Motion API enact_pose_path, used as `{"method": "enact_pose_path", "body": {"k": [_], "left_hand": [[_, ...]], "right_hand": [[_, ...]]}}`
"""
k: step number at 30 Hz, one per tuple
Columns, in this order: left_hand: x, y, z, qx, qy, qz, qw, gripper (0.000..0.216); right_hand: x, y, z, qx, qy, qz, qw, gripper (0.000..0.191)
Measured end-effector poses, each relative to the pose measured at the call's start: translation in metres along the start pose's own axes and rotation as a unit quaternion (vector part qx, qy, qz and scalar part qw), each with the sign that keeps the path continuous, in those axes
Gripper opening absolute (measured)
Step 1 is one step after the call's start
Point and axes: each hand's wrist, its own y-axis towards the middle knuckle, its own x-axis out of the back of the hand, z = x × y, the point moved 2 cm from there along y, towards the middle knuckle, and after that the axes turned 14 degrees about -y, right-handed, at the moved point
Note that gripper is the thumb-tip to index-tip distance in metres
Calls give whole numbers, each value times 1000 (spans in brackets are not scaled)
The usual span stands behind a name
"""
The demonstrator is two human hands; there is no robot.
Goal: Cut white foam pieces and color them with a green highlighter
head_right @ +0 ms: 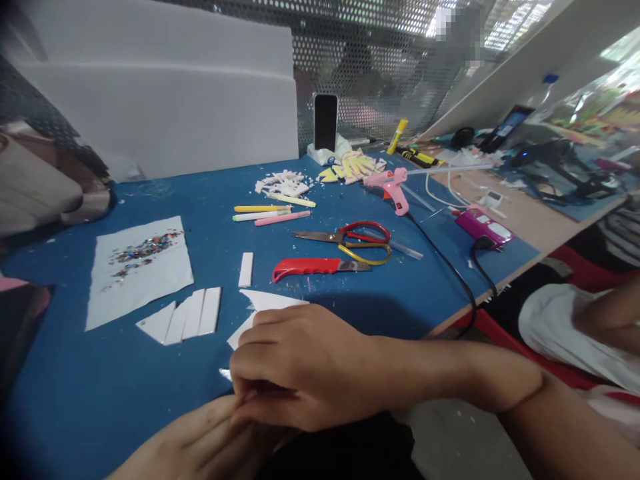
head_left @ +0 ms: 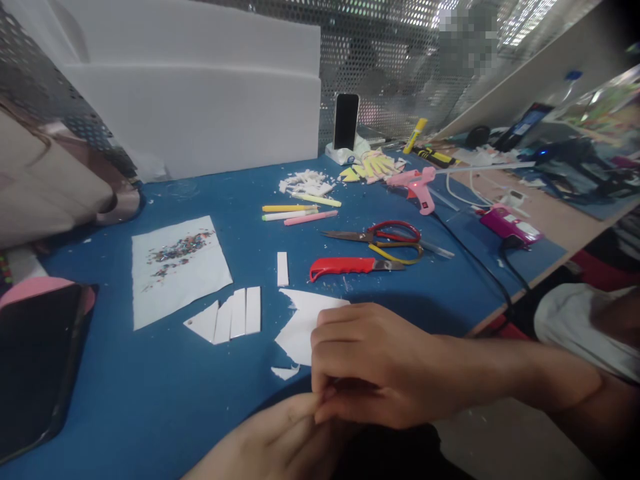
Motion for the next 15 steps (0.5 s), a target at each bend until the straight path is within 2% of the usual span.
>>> {"method": "enact_pose_path", "body": {"k": [9,15], "left_hand": [[0,-1,0,0,14,0,1000,37],[-6,-5,-2,-21,15,4,1000,37]], "right_hand": [[0,0,1,-15,10,5,1000,14],[-7,1,0,-31,-15,40,999,17]]}}
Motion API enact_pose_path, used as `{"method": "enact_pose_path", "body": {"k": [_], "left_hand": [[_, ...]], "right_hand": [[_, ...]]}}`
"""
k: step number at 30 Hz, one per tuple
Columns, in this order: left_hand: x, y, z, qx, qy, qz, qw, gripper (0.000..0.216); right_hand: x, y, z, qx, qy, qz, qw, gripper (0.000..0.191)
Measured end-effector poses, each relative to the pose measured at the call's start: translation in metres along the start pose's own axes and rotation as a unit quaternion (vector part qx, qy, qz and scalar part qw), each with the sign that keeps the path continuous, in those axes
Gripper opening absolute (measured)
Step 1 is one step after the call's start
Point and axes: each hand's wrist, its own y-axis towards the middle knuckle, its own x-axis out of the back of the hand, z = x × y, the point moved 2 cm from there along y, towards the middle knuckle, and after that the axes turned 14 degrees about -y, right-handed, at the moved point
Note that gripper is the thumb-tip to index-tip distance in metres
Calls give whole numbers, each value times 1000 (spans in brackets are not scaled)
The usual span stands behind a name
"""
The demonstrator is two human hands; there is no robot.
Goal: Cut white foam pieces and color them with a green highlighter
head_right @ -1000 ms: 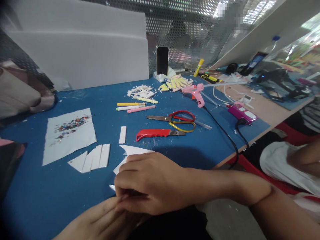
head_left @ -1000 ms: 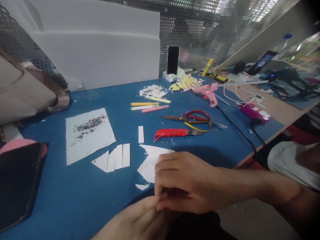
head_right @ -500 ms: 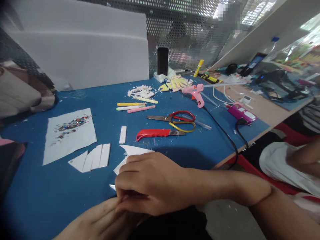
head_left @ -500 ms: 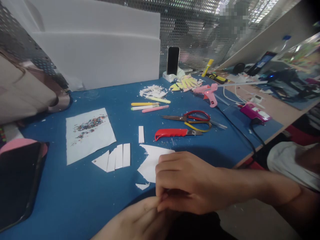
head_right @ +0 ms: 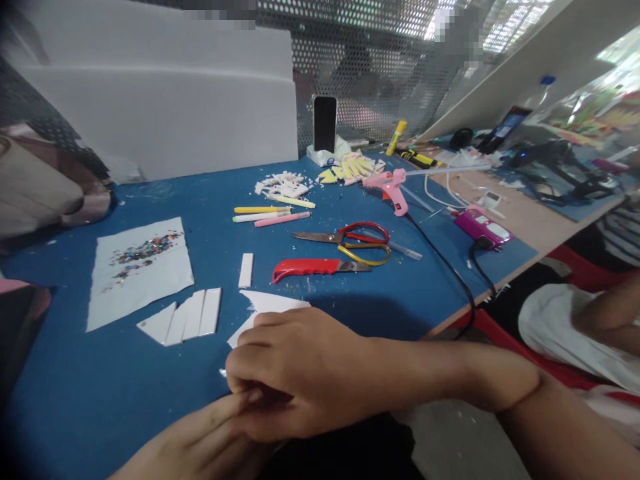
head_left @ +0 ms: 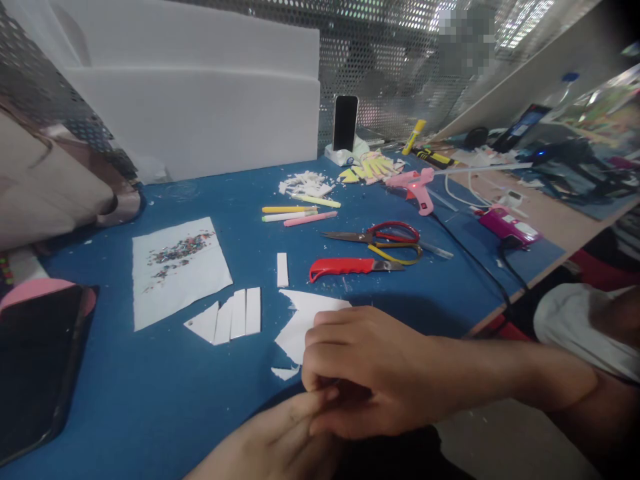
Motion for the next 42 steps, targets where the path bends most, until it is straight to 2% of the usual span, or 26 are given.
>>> {"method": "enact_pose_path", "body": {"k": [6,11,17,23,26,29,33,36,42], "left_hand": [[3,5,2,27,-13,3,1000,30],[7,6,1,27,6,20,999,35],[7,7,-4,32,69,0,997,37],[0,1,-5,33,53,7,998,41],[2,2,-4,32,38,3,999,41],[4,5,-3,22,49,3,999,42],[-1,2,-6,40,59,-3,997,42],[-10,-5,-11,40,82,15,996,41],[-6,-6,-10,-4,121,66,991,45]], "right_hand": [[-7,8,0,-10,-6,26,1000,24],[-6,14,1,-31,127,71,989,30],[-12,18,-5,-88,228,85,966,36],[1,17,-8,-103,213,140,961,34],[5,15,-7,-105,185,160,964,23],[1,16,-5,-86,178,151,969,22],[-14,20,-7,-85,207,106,969,35],[-21,24,-7,-75,244,92,963,43],[-11,26,-8,-104,304,179,930,35]]}}
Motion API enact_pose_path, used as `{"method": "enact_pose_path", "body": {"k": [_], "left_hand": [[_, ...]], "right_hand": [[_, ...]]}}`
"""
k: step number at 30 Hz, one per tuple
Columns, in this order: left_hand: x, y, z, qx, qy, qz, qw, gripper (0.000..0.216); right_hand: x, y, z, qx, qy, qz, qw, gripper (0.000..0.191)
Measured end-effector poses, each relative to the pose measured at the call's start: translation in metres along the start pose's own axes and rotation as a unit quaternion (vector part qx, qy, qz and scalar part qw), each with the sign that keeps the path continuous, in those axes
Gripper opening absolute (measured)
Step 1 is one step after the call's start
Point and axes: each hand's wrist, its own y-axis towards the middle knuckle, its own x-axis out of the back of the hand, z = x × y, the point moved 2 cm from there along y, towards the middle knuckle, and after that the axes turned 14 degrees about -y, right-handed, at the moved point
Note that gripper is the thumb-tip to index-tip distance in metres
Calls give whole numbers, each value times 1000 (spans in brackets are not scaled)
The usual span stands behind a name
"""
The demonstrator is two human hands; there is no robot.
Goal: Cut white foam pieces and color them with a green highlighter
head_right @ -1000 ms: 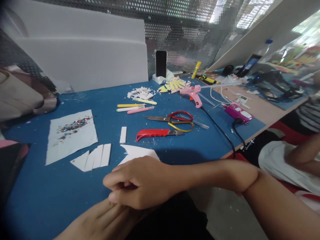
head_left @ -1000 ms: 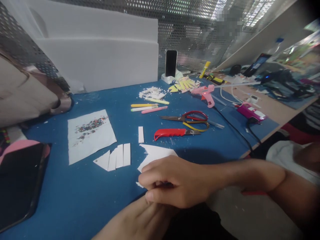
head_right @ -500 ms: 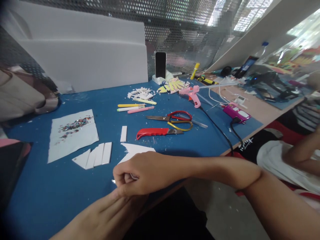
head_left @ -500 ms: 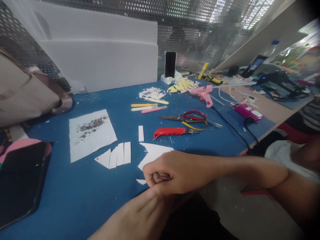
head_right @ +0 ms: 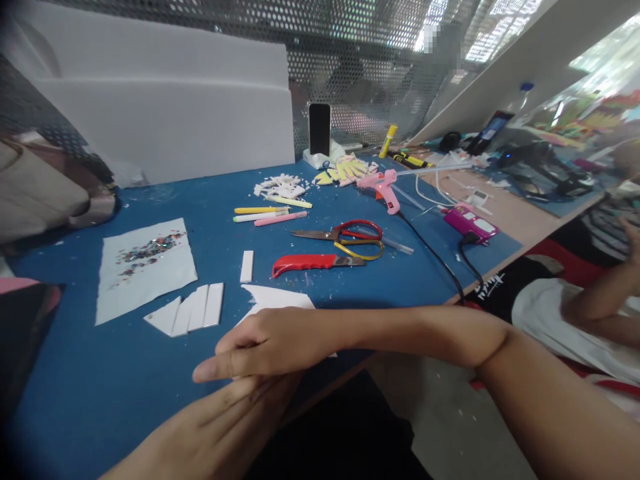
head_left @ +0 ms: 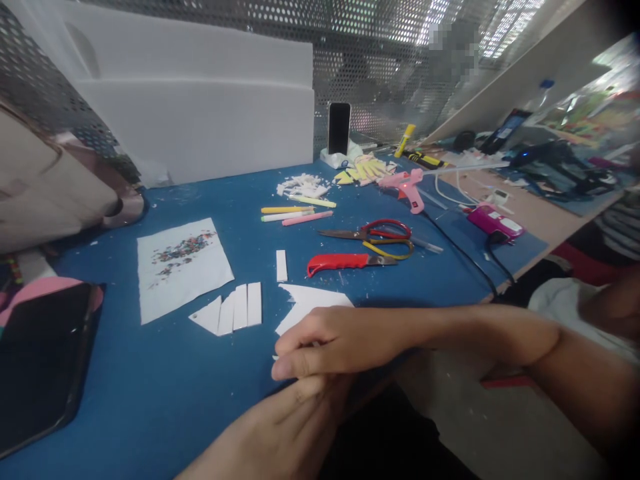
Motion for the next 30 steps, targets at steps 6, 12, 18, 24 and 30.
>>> {"method": "enact_pose_path", "body": {"k": [6,12,18,24,30], "left_hand": [[17,9,8,5,31,6,1000,44],[25,7,8,-140,23,16,990,44],[31,-1,34,-16,-73,-85,994,32],[11,-8,78,254,-195,-105,941,15],[5,-10,89,348,-312,-83,880,17]], "right_hand": [[5,-5,0,28,-47,-2,998,32],[30,-19,-11,-64,-299,-242,921,27],[26,-37,-38,-153,-394,-217,880,59],[19,-39,-42,-155,-381,-223,884,58],[24,-38,-43,-142,-260,-180,938,47]]}}
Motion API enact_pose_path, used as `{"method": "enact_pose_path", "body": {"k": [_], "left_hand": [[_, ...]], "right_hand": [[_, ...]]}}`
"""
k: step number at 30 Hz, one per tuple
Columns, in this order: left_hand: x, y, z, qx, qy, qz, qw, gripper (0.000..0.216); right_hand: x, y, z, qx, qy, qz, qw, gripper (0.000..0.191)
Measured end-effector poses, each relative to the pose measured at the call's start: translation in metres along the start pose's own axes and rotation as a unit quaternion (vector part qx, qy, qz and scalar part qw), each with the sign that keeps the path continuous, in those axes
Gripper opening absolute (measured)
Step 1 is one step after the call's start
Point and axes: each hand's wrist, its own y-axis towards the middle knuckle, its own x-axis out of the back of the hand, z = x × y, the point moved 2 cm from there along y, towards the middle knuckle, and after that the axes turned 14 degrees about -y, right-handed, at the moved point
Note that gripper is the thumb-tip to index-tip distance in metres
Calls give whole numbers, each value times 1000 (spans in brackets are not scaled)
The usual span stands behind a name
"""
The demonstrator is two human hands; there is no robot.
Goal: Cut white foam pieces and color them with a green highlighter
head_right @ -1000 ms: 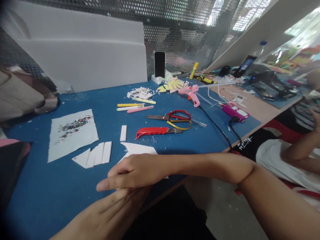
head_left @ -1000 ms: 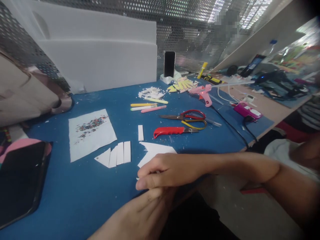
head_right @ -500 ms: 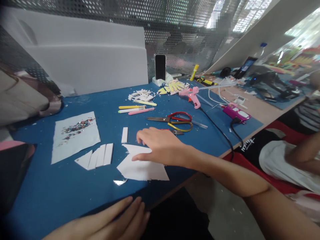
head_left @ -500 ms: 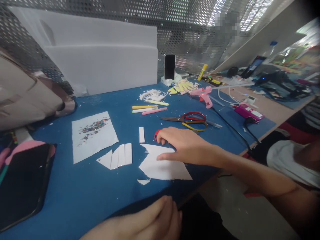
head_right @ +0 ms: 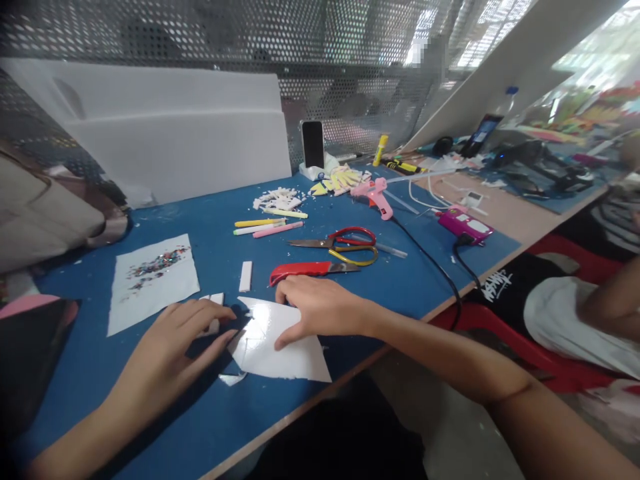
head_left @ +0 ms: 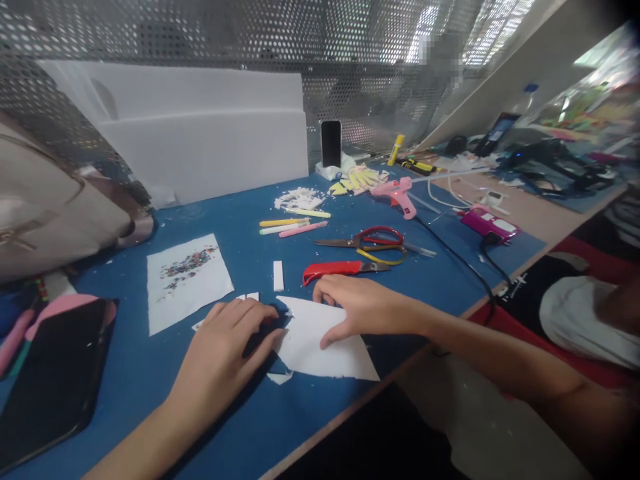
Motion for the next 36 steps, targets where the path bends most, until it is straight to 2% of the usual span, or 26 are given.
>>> {"method": "enact_pose_path", "body": {"k": [3,7,12,16,21,25,31,36], "left_hand": [[2,2,-1,73,-76,15,994,19],[1,8,-3,167,-184,15,968,25],[1,12,-7,271,-307,6,912,34],[5,12,-16,323,-387,-23,864,31],[5,10,-19,350,-451,-40,820,28],[3,9,-13,357,-478,-28,802,29],[4,10,-20,345,-497,-14,796,27],[11,8,-17,335,-473,-23,814,30]], "right_hand": [[5,1,1,27,47,-4,999,36],[16,5,5,78,117,-52,989,18],[31,15,10,110,161,-101,976,16],[35,20,12,135,197,-119,964,17],[32,21,9,127,222,-106,961,21],[31,20,9,125,230,-113,958,19],[32,18,11,138,236,-118,955,16],[38,14,6,113,206,-149,960,13]]}}
